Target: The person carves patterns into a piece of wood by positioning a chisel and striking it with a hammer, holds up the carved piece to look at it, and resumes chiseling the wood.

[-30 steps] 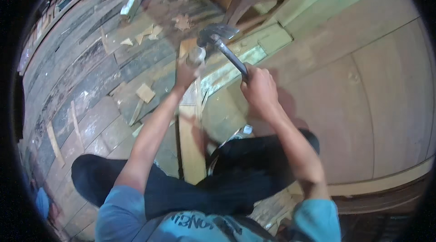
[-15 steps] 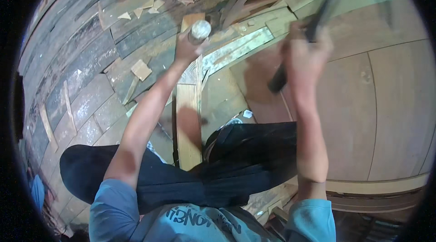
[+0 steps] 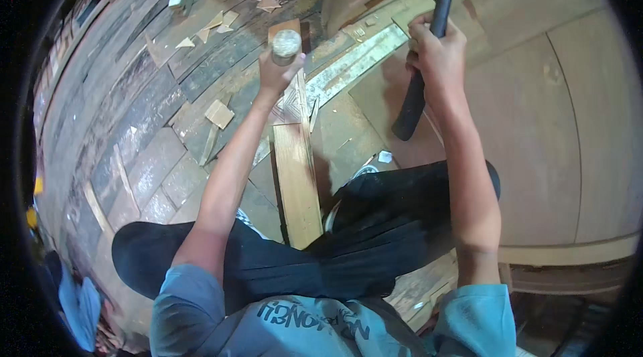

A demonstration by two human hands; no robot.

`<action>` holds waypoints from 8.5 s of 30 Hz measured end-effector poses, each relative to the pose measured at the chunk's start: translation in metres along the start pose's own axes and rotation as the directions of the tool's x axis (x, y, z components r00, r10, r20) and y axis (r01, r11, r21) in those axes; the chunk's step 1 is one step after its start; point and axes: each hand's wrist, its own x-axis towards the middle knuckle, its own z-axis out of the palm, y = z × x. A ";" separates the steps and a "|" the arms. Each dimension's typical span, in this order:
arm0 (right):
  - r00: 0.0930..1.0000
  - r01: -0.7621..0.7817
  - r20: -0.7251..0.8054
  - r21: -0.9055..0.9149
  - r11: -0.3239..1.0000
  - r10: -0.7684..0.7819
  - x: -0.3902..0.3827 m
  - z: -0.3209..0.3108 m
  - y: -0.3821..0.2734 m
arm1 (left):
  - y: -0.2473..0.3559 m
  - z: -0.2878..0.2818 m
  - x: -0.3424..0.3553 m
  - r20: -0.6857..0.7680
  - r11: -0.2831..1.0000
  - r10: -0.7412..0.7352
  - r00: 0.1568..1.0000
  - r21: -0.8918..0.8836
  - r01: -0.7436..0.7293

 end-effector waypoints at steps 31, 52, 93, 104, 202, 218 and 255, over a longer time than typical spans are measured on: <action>0.855 -0.468 0.348 0.199 0.861 0.384 0.007 -0.018 0.033 | 0.013 -0.089 0.068 -0.076 0.668 -0.443 0.894 -0.692 0.273; 0.616 -0.019 0.501 -0.762 0.647 0.608 -0.005 -0.022 0.286 | 0.060 -0.152 0.087 0.125 0.462 0.038 0.991 -0.882 0.094; 0.715 -0.306 0.696 0.222 0.926 0.069 -0.039 0.083 0.068 | 0.024 -0.111 0.061 -0.035 -0.365 -0.153 0.988 -0.927 -0.089; 0.496 -0.676 0.858 0.281 0.681 0.138 -0.048 0.096 0.103 | 0.027 -0.106 0.063 -0.006 -0.219 -0.114 0.993 -0.975 -0.031; 0.428 -0.781 0.902 0.336 0.527 0.059 -0.052 0.059 0.030 | 0.115 -0.150 0.089 -0.110 0.154 -0.006 0.994 -0.982 -0.108; 0.356 -0.873 0.933 0.315 0.373 0.044 -0.056 0.061 0.041 | 0.123 -0.144 0.088 -0.111 0.259 -0.027 0.993 -0.961 -0.100; 0.655 -0.631 0.718 0.348 0.693 0.235 -0.047 0.069 0.058 | 0.138 -0.139 0.088 -0.126 0.509 0.051 0.991 -0.850 -0.134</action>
